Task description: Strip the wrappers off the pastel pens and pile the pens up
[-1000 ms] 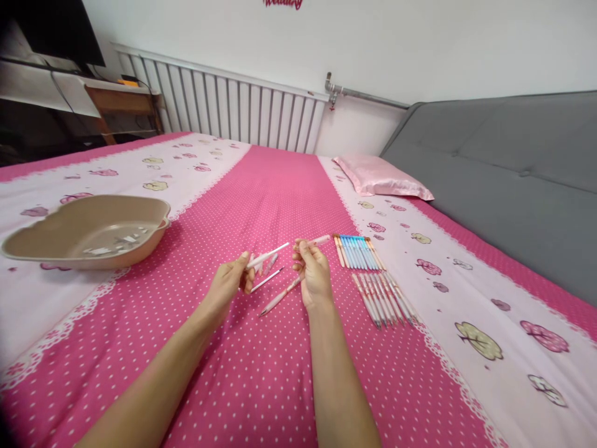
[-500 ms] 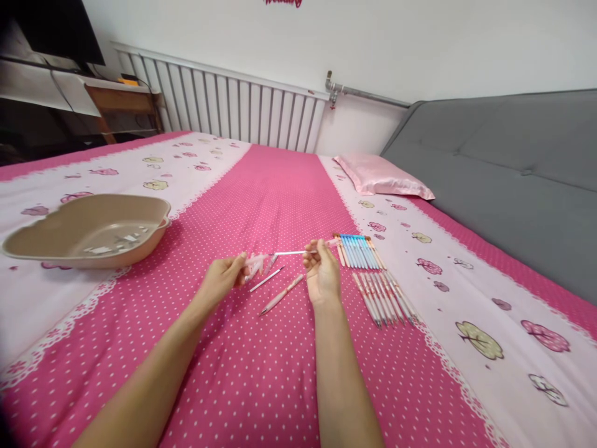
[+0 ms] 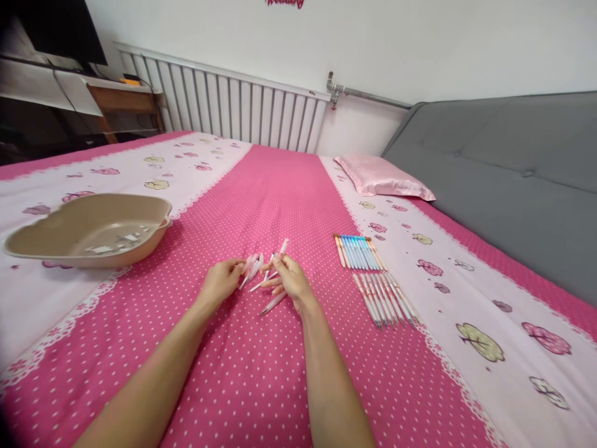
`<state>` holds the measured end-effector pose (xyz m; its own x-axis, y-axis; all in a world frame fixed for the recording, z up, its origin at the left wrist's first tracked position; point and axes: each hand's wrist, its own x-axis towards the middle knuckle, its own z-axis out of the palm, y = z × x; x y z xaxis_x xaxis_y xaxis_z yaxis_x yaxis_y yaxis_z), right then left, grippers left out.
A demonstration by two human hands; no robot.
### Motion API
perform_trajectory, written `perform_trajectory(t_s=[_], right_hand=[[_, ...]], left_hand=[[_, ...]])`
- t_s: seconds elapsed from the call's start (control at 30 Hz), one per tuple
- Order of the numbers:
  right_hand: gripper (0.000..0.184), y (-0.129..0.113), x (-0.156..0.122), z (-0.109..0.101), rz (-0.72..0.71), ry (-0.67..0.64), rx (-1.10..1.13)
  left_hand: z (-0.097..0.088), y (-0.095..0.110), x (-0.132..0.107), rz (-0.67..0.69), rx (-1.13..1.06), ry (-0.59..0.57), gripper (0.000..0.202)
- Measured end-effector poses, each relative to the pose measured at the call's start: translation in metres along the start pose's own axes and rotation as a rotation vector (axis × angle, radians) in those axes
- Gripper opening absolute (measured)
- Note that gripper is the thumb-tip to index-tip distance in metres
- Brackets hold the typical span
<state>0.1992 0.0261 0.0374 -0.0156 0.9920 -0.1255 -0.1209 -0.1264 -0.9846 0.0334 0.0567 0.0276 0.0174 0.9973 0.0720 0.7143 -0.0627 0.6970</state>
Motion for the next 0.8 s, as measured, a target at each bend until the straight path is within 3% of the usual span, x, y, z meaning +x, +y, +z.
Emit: perform_trajectory(t_s=[0.17,0.37,0.57,0.67,0.8], right_hand=[[0.03,0.007,0.005,-0.01,-0.013,0.276,-0.249],[0.038,0.009,0.004,-0.01,-0.074,0.265,-0.852],[0.028,-0.012,-0.012,-0.024,-0.005,0.558,-1.154],[0.023,-0.014,-0.016,-0.032,0.107,0.573,-1.168],[0.028,-0.01,-0.015,-0.038,0.17,0.489,-1.167]], left_hand=[[-0.002,0.001,-0.002,0.027,0.017,-0.012,0.031],[-0.003,-0.002,-0.002,0.046,0.002,0.037,0.031],[-0.012,0.02,-0.016,0.027,0.077,0.119,0.021],[-0.002,0.041,-0.038,0.119,0.103,-0.025,0.022],[0.021,0.057,-0.064,0.182,0.367,-0.236,0.019]])
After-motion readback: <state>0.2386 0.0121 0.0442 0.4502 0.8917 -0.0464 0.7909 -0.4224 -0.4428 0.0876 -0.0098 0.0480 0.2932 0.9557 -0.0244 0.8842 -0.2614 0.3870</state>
